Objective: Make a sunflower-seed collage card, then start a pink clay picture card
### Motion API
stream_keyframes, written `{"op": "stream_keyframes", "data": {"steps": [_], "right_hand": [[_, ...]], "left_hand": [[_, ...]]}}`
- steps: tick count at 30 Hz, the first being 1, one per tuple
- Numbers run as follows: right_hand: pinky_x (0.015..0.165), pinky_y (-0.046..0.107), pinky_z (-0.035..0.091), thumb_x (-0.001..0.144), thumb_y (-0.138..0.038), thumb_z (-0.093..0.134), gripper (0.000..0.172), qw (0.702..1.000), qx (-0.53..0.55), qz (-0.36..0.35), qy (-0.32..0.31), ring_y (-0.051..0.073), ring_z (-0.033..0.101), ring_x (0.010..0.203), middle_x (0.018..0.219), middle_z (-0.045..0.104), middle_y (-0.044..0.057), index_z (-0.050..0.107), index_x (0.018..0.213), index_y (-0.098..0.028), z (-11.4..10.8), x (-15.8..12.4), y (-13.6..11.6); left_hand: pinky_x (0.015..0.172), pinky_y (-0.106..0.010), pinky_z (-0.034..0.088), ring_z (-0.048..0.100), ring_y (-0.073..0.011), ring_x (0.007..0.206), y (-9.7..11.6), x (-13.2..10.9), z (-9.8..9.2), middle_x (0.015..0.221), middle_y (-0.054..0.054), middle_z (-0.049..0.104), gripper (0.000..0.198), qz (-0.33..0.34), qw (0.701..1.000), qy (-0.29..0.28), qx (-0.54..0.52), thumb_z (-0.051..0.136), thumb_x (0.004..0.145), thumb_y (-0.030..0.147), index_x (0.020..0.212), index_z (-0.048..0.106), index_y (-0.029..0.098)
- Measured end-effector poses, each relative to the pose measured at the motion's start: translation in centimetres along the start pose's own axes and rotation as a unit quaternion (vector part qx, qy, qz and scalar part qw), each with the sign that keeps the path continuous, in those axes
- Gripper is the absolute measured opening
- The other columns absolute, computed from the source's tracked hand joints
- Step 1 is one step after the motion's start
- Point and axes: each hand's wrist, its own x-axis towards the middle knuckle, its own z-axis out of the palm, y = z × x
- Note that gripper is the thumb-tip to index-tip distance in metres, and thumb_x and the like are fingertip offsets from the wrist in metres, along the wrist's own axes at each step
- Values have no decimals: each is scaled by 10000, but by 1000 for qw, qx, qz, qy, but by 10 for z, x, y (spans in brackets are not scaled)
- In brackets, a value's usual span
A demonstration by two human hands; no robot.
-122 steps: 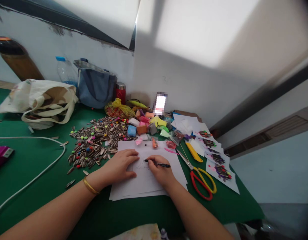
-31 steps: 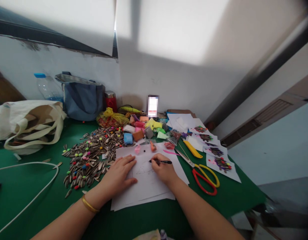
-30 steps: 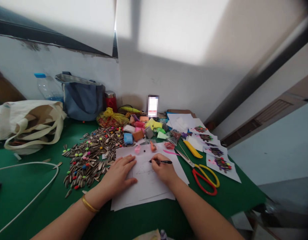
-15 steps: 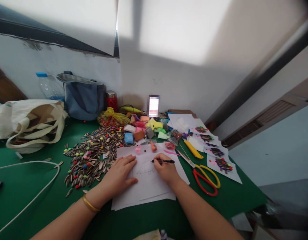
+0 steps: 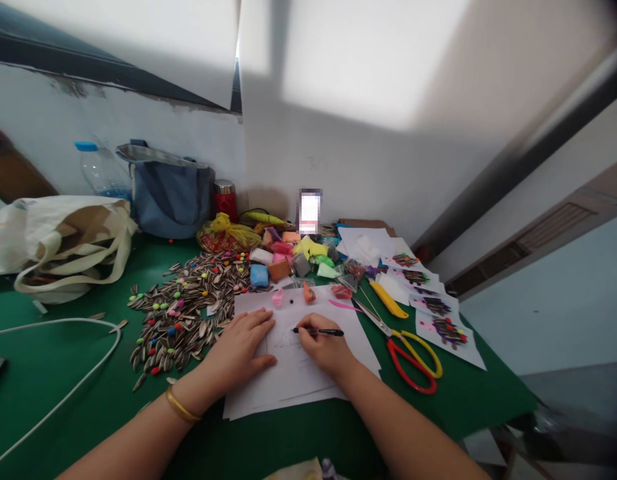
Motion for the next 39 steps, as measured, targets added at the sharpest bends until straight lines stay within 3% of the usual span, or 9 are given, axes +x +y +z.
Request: {"op": "stream_keyframes", "data": {"steps": [19, 39], "right_hand": [[733, 274, 473, 844, -194, 533, 146, 1000, -11, 27, 2, 174, 627, 788, 830, 695, 28, 678, 867, -198, -3, 2, -3], [670, 265, 447, 831, -208, 519, 132, 998, 1, 51, 23, 165, 600, 721, 762, 657, 13, 649, 812, -200, -7, 2, 3]], "left_hand": [[1156, -531, 303, 443, -339, 1354, -3, 0, 4, 1477, -107, 485, 636, 7, 999, 22, -23, 734, 752, 408, 1340, 570, 230], [1157, -532, 294, 430, -335, 1365, 0, 1, 0, 1487, -114, 472, 649, -5, 1000, -3, -13, 728, 755, 399, 1354, 556, 217]]}}
